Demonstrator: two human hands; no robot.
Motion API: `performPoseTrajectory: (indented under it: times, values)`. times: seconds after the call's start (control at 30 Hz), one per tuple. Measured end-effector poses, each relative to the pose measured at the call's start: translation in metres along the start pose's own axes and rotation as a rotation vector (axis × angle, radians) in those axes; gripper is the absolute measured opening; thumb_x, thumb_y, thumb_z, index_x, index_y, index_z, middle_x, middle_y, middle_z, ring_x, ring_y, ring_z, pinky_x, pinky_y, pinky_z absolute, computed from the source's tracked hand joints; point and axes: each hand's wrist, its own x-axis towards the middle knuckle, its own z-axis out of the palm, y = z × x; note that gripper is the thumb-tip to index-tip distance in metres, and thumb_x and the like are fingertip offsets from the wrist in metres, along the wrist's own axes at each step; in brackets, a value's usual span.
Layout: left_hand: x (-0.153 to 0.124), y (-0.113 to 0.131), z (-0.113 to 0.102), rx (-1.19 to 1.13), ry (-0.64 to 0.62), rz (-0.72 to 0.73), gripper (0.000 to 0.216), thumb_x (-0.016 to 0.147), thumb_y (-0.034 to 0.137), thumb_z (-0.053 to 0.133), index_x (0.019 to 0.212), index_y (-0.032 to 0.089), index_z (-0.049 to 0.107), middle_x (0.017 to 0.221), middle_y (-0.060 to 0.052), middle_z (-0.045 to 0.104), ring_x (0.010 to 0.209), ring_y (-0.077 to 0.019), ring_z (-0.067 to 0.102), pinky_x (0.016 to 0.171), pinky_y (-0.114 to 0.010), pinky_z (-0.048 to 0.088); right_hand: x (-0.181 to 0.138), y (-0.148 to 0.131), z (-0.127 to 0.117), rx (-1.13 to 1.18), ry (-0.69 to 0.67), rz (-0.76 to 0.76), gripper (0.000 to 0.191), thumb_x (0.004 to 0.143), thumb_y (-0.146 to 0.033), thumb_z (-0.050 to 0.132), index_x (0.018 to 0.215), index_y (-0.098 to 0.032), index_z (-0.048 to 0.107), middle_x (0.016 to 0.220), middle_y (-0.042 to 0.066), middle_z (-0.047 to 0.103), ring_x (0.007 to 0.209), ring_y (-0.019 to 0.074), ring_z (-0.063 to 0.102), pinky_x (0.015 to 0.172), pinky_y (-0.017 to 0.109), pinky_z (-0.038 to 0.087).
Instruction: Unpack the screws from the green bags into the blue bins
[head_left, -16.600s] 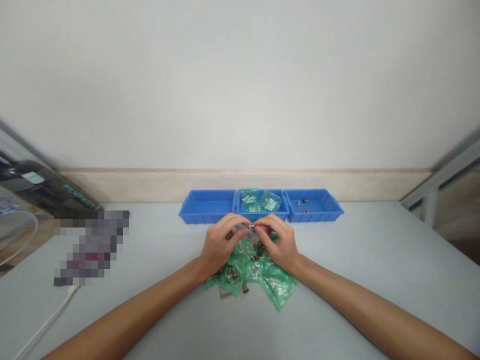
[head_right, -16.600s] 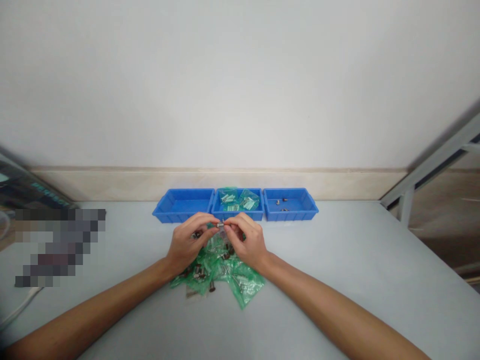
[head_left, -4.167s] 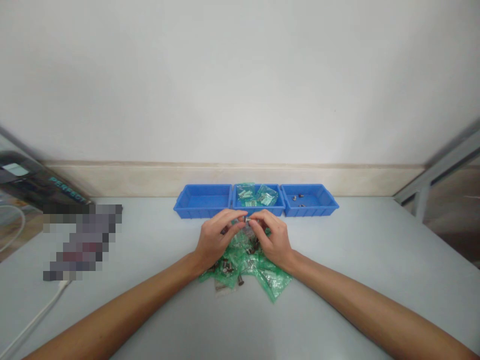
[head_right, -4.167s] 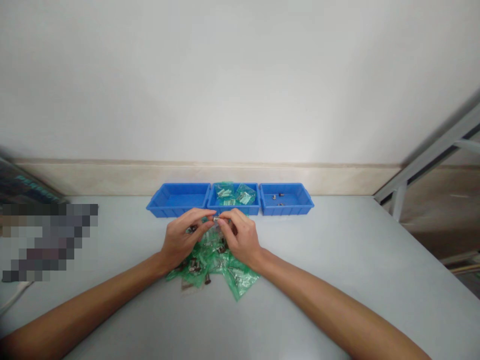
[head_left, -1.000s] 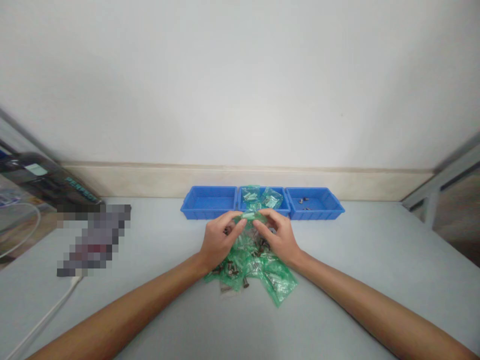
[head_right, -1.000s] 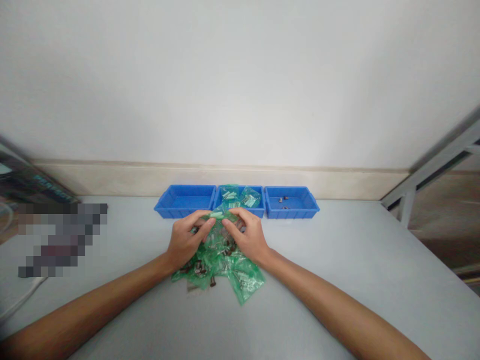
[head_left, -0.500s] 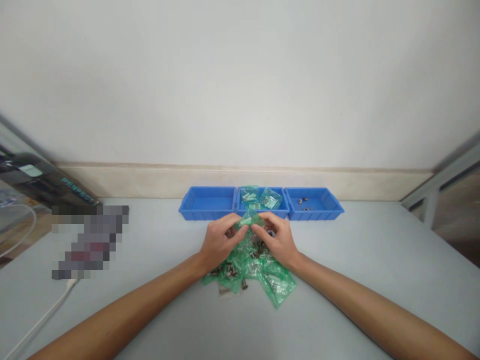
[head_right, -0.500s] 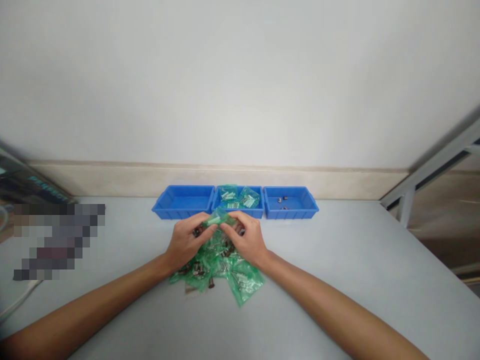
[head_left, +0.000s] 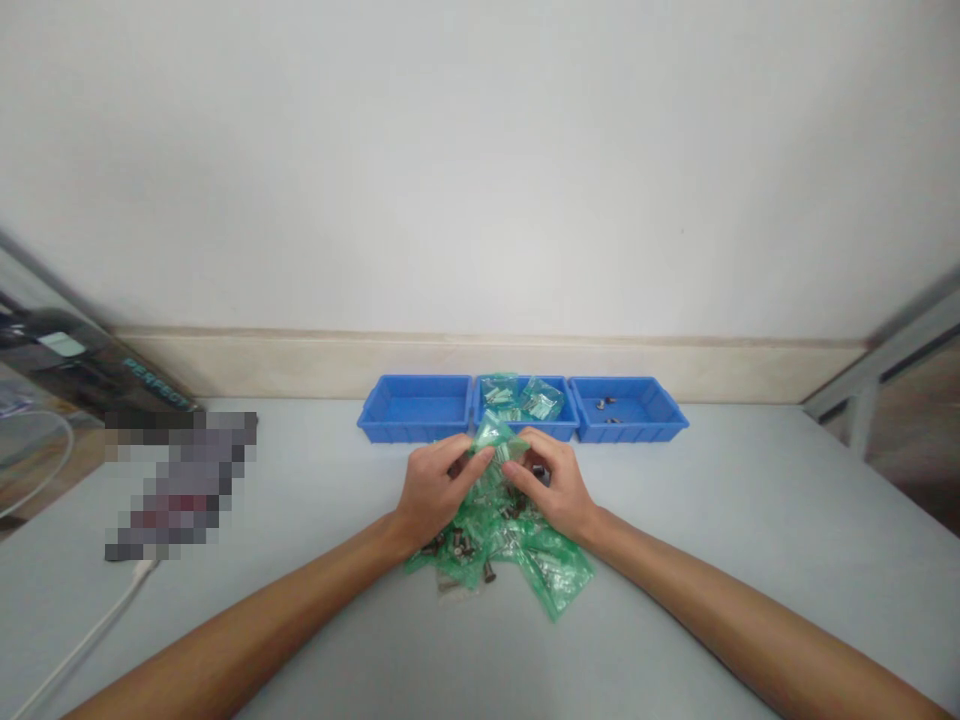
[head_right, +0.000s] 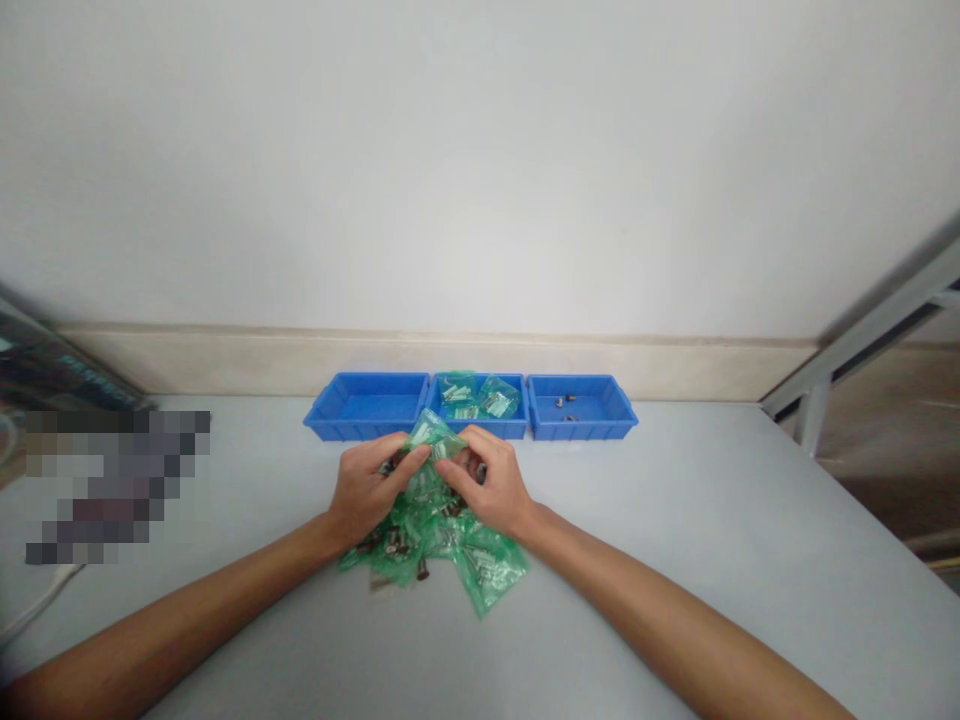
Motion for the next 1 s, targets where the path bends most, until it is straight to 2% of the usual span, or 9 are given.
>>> performPoseTrajectory:
  times: [0.1,0.17,0.4,0.77,1.0]
  values:
    - [-0.0002,-0.0017,0.002,-0.035,-0.008,-0.03,0.025,0.088,0.03,0.057,0.067,0.017,0.058,0.056,0.004,0.053,0.051,-0.009,0.049,0.053,-0.019,0.038,0.0003,0.0021,0.0014,0.005,0.028,0.025,0.029,0.089,-0.034,0.056,0.066,-0.02,0.049,0.063,-0.003,0.045,0.055,0.0115,0.044,0.052,0.024,0.035]
    - [0.0001,-0.0029,0.0029,-0.067,-0.031,-0.06,0.02,0.087,0.031,0.058,0.073,0.017,0.06,0.06,0.004,0.056,0.052,-0.0094,0.051,0.054,-0.019,0.04,0.0006,0.0032,0.0019,-0.003,0.046,0.034,0.027,0.09,-0.034,0.056,0.068,-0.02,0.049,0.063,-0.003,0.045,0.055,0.0115,0.044,0.053,0.024,0.035]
    - [0.0024,-0.0031,0.0016,-0.139,-0.093,-0.154,0.026,0.086,0.034,0.059,0.067,0.018,0.053,0.054,0.006,0.048,0.05,-0.0092,0.048,0.051,-0.019,0.037,0.0001,0.0045,0.0018,-0.119,0.086,0.033,0.031,0.092,-0.035,0.051,0.065,-0.021,0.044,0.062,-0.003,0.043,0.06,0.0133,0.043,0.056,0.025,0.033]
    - [0.0041,-0.0008,0.0011,-0.099,-0.071,-0.165,0.038,0.082,0.042,0.062,0.058,0.018,0.045,0.054,0.005,0.042,0.05,-0.0094,0.04,0.051,-0.02,0.034,0.0005,0.0043,0.0024,-0.144,0.128,0.033,0.033,0.094,-0.037,0.048,0.065,-0.021,0.044,0.06,-0.003,0.044,0.059,0.0134,0.043,0.056,0.026,0.033]
    - [0.0037,0.0001,0.0008,-0.104,-0.083,-0.142,0.034,0.082,0.035,0.06,0.057,0.017,0.046,0.051,0.005,0.042,0.049,-0.0092,0.04,0.05,-0.02,0.033,0.0002,0.002,0.0022,-0.105,0.165,0.048,0.029,0.091,-0.033,0.052,0.066,-0.021,0.047,0.062,-0.002,0.046,0.059,0.0134,0.045,0.056,0.026,0.035]
